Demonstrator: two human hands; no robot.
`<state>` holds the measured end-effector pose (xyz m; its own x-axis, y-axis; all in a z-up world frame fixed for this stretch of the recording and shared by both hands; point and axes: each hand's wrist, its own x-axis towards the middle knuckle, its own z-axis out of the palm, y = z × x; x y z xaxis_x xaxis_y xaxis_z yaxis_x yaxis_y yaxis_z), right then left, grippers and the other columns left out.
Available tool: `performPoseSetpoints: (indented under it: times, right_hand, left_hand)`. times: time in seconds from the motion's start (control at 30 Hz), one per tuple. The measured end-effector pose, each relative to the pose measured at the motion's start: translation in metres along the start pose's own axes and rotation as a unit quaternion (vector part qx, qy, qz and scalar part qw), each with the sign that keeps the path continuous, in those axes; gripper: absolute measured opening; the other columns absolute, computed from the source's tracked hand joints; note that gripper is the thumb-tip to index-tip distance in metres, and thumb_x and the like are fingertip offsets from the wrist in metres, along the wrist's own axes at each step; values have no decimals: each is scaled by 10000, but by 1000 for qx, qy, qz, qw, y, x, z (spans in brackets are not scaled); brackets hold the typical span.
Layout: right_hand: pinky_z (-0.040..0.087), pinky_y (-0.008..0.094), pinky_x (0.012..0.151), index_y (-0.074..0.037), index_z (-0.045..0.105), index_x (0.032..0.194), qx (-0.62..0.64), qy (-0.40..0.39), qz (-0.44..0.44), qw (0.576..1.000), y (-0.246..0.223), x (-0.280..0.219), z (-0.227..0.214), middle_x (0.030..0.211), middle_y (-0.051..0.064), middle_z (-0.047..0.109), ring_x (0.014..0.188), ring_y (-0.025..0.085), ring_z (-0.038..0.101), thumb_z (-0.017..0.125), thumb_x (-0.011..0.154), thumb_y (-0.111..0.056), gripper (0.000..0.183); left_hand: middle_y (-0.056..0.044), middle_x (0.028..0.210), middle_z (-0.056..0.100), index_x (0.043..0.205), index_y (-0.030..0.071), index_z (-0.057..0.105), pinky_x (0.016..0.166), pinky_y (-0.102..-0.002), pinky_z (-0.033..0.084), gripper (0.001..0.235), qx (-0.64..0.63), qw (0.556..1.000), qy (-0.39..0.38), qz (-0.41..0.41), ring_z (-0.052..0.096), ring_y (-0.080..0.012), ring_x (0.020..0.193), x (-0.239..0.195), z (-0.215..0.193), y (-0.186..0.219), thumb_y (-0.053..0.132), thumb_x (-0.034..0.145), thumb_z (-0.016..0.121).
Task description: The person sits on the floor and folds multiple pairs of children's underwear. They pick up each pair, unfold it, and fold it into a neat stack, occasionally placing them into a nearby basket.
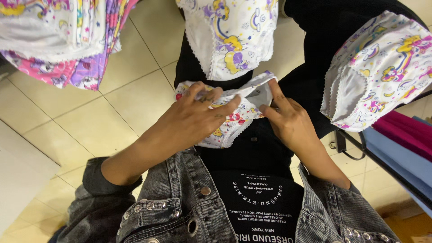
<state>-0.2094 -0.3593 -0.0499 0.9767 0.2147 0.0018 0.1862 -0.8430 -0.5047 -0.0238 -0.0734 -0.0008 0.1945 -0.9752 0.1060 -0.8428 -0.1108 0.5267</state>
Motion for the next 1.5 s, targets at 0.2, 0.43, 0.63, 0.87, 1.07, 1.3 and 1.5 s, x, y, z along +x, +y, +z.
performPoseSetpoints:
  times: [0.2, 0.43, 0.63, 0.87, 1.07, 1.3, 1.5]
  right_hand:
    - [579, 464, 692, -62, 658, 1212, -17, -58, 18, 998, 1, -10, -6, 1798, 382, 511, 806, 381, 684, 693, 1066, 191, 295]
    - [607, 514, 827, 42, 661, 1186, -24, -57, -13, 998, 16, 10, -24, 1743, 372, 614, 807, 399, 677, 632, 1158, 121, 89]
    - [593, 528, 1014, 39, 665, 1325, 51, -22, 7, 998, 38, 22, -34, 1303, 251, 728, 1134, 456, 714, 721, 1149, 156, 218]
    - [658, 506, 1104, 106, 722, 1382, 160, 135, 37, 977, 30, 63, -25, 1363, 291, 674, 1295, 444, 716, 918, 1161, 86, 296]
    - [648, 354, 973, 84, 737, 1321, 439, 208, 249, 838, 62, 32, 34, 1012, 115, 733, 981, 196, 739, 1008, 1005, 12, 423]
    - [605, 350, 1022, 48, 786, 1089, 495, 247, 189, 811, 63, 51, 32, 1094, 154, 730, 1062, 220, 704, 1037, 947, -25, 298]
    - [635, 453, 1130, 10, 695, 1093, 446, 306, 165, 825, 50, 57, 31, 1314, 242, 718, 1200, 331, 787, 1025, 992, -111, 366]
  left_hand:
    - [7, 1478, 669, 1045, 243, 828, 1142, -527, 520, 106, 193, 979, -62, 21, 646, -279, 1355, -11, 20, -1, 165, 1090, 771]
    - [-100, 1399, 819, 1242, 110, 840, 1294, -780, 389, 378, 48, 985, -123, -114, 612, -418, 1492, -29, -7, -15, 118, 873, 919]
    - [-86, 1302, 737, 1083, 122, 789, 1374, -690, 355, 149, 42, 993, 0, -110, 710, -345, 1254, -56, -36, -27, 30, 1004, 875]
    - [-160, 1533, 634, 1286, 19, 792, 1116, -503, 609, 269, -169, 952, 187, -170, 685, -360, 1260, -62, 14, -78, -11, 1074, 955]
    - [-204, 1454, 708, 1193, 0, 842, 1060, -471, 613, 149, -368, 843, 298, -254, 793, -298, 1135, -72, 56, -91, 39, 1080, 932]
    - [-242, 1368, 759, 1202, -34, 808, 1172, -438, 569, 212, -524, 734, 329, -281, 742, -300, 1287, -93, 77, -106, 108, 1066, 886]
    - [-243, 1313, 765, 1235, -44, 818, 1159, -444, 569, 177, -500, 743, 340, -286, 732, -294, 1302, -83, 70, -98, 72, 1105, 853]
